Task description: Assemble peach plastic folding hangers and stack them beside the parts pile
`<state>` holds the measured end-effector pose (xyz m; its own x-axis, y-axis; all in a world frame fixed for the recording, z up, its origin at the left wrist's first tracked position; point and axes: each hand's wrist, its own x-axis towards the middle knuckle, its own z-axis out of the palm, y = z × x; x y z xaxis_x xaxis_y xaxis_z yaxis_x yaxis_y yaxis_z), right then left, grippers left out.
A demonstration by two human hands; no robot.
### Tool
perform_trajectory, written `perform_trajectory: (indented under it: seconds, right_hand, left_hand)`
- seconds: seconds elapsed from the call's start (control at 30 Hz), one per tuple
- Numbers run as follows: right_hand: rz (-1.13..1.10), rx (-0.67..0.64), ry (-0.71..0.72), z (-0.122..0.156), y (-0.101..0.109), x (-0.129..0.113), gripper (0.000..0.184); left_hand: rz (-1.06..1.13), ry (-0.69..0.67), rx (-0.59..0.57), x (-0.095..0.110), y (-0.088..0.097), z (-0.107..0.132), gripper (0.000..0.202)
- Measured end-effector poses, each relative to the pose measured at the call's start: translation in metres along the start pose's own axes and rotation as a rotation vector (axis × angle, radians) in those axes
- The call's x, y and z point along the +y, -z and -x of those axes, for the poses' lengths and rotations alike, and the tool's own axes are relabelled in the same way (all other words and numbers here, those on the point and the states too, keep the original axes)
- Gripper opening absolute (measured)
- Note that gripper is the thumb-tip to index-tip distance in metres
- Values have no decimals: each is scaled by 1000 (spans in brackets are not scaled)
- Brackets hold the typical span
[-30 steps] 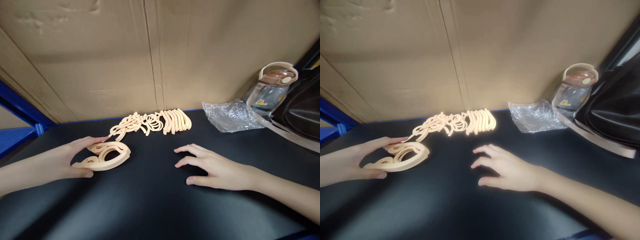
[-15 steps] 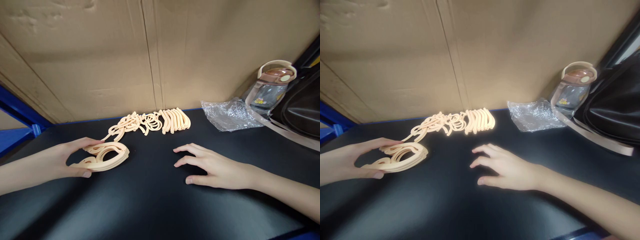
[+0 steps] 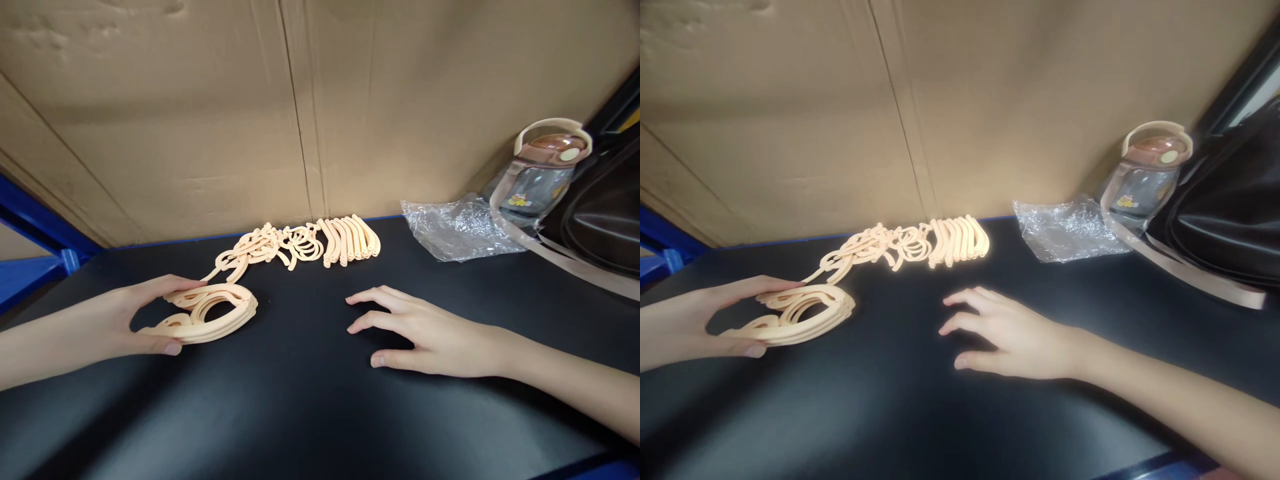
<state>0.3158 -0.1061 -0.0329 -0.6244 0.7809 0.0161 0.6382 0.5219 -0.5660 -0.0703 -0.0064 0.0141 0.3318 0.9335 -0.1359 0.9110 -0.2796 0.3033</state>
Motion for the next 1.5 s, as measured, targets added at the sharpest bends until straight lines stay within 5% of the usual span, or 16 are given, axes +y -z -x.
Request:
perform_trajectory:
  seconds: [0.57, 1.03, 1.5]
  right_hand:
    - [31, -17, -9, -1, 1, -2, 42]
    - [33, -21, -18, 0, 0, -1, 41]
    - [70, -15, -1, 0, -1, 0, 39]
  left_hand:
    - [-76, -68, 49, -7, -7, 1, 70]
    - [-97, -65, -45, -23, 0, -6, 74]
    - [-65, 79, -98, -30, 5, -5, 95]
